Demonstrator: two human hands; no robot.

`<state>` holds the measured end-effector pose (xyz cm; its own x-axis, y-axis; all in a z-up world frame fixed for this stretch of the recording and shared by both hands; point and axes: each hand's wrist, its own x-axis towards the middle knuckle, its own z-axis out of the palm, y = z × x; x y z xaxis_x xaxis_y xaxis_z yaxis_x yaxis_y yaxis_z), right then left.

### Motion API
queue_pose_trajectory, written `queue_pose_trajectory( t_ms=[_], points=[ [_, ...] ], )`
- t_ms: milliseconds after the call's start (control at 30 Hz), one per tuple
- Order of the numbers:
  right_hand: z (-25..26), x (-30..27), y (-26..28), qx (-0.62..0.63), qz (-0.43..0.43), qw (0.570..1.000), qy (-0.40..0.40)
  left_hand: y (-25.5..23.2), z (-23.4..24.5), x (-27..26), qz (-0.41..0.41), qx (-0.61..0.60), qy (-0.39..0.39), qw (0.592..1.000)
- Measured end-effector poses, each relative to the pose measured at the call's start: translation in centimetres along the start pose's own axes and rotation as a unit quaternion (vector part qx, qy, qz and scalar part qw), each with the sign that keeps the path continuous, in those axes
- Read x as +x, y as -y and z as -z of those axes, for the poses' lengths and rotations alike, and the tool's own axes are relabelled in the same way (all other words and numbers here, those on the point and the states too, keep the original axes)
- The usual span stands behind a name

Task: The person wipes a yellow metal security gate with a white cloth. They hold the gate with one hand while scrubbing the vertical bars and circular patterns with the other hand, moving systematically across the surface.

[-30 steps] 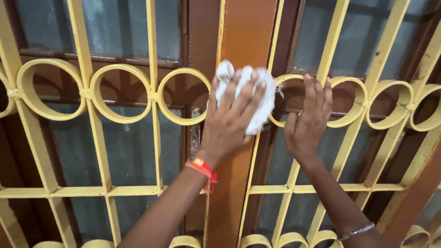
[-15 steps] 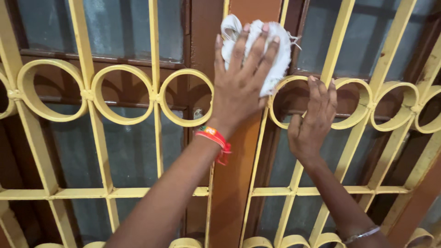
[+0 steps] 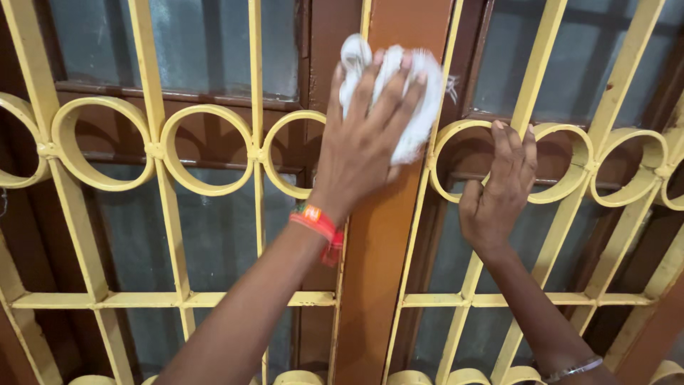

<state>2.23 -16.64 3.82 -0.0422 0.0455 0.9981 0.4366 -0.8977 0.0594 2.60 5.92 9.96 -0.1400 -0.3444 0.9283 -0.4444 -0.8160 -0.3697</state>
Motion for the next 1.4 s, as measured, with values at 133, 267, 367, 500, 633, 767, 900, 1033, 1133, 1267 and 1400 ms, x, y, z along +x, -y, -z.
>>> queue_pose_trajectory(
  t_ms=[133,267,367,500,633,767,900,1033,1133,1267,1400],
  points=[
    [0.0,0.0,-0.1,-0.005,-0.004,1.0,0.008,-0.5,-1.6,2.2,0.027,-0.017,-0.05,0.998],
    [0.0,0.0,-0.1,-0.005,-0.002,1.0,0.007,-3.2,-0.7,-1.4,0.0,-0.032,0.018,0.999],
    [0.0,-0.1,0.1,0.0,0.001,1.0,0.004,-4.7,0.6,-5.3,-0.043,-0.041,0.058,0.997],
    [0.0,0.1,0.1,0.001,0.0,1.0,0.002,-3.9,1.6,-7.9,-0.089,-0.095,0.103,0.986],
    [0.0,-0.1,0.0,-0.004,-0.001,1.0,0.001,-1.9,1.4,-4.9,-0.038,-0.065,0.082,0.994],
    [0.0,-0.1,0.1,0.006,-0.006,1.0,0.002,-0.6,0.1,1.2,0.004,-0.034,-0.009,0.999],
    [0.1,-0.2,0.1,0.003,-0.009,1.0,0.005,-2.0,-0.6,1.3,0.028,-0.051,-0.018,0.998],
    [0.0,-0.1,0.2,0.001,-0.011,1.0,0.003,-4.3,-0.5,-4.0,-0.007,-0.033,0.032,0.999],
    [0.1,-0.2,0.1,0.004,0.006,1.0,0.0,-5.6,0.5,-9.4,-0.033,-0.078,0.094,0.992],
    [0.1,-0.1,0.2,0.011,0.009,1.0,-0.006,-7.1,2.3,-15.1,-0.103,-0.07,0.179,0.976],
    [0.2,0.0,0.1,0.013,0.008,1.0,-0.008,-6.5,1.6,-14.7,-0.146,-0.095,0.207,0.963]
  ],
)
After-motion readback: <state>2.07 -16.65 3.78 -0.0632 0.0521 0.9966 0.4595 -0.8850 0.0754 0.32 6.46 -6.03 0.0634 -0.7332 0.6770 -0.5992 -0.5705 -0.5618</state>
